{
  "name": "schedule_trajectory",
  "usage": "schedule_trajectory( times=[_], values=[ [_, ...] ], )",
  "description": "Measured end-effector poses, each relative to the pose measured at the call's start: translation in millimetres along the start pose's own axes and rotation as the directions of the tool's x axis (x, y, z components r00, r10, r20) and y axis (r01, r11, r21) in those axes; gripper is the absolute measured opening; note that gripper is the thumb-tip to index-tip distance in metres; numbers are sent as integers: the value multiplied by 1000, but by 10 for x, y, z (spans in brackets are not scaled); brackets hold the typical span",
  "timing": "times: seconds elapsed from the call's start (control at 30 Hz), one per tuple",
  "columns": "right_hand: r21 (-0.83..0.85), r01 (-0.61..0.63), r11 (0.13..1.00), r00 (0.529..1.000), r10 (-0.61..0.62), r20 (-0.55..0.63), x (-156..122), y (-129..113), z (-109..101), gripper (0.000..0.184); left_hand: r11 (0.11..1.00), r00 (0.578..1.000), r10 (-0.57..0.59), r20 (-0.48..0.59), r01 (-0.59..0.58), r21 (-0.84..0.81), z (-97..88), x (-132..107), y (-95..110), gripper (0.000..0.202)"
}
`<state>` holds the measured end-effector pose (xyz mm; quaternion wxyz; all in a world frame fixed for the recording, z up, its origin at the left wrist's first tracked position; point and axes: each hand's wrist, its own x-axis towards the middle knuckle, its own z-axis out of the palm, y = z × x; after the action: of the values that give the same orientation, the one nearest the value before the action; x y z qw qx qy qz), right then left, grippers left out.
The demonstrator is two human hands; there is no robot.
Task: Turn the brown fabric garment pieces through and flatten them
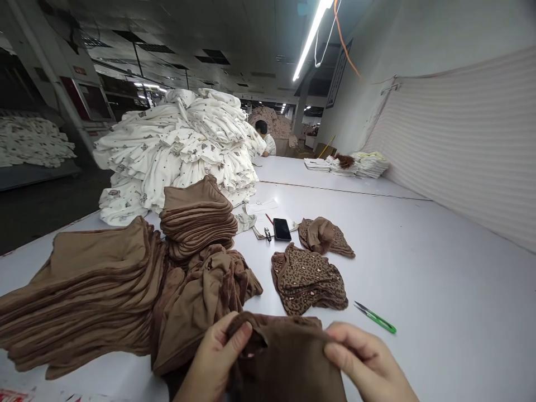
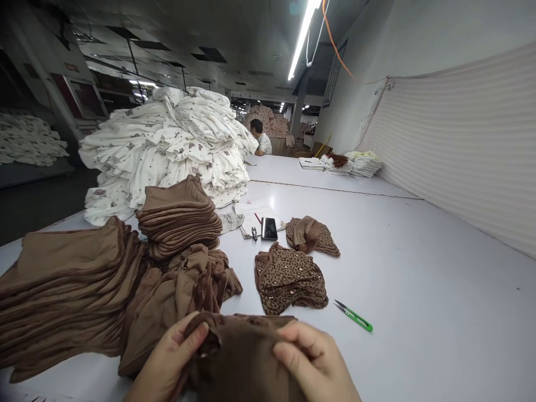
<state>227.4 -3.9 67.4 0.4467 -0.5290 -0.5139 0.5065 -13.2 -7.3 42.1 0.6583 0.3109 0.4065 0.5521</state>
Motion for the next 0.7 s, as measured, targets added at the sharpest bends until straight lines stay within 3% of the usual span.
schedule_trajectory(
  times=[0.13,0.27,0.33,0.43,0.6,0.7],
  values=[
    [-140,139,980,985,-151,-78,178,57,-84,36,991,997,7,-80,-17,-130,33,-35,60,28],
    [-45,80,996,995,-78,62,221,56,-134,26,980,987,44,-157,-73,-187,74,-44,74,24],
    [-2,69,998,994,-68,89,254,53,-127,26,965,990,8,-143,-45,-257,132,-23,99,24],
    [-22,107,994,993,-108,-37,417,90,-98,32,946,995,-69,-72,42,-323,228,9,126,37],
    [-158,138,978,967,-168,-190,858,238,-36,45,952,983,-181,-19,171,-254,330,40,27,45],
    [-261,169,950,947,-230,-225,874,265,14,29,960,976,-210,-64,194,-204,377,81,-83,45]
  ],
)
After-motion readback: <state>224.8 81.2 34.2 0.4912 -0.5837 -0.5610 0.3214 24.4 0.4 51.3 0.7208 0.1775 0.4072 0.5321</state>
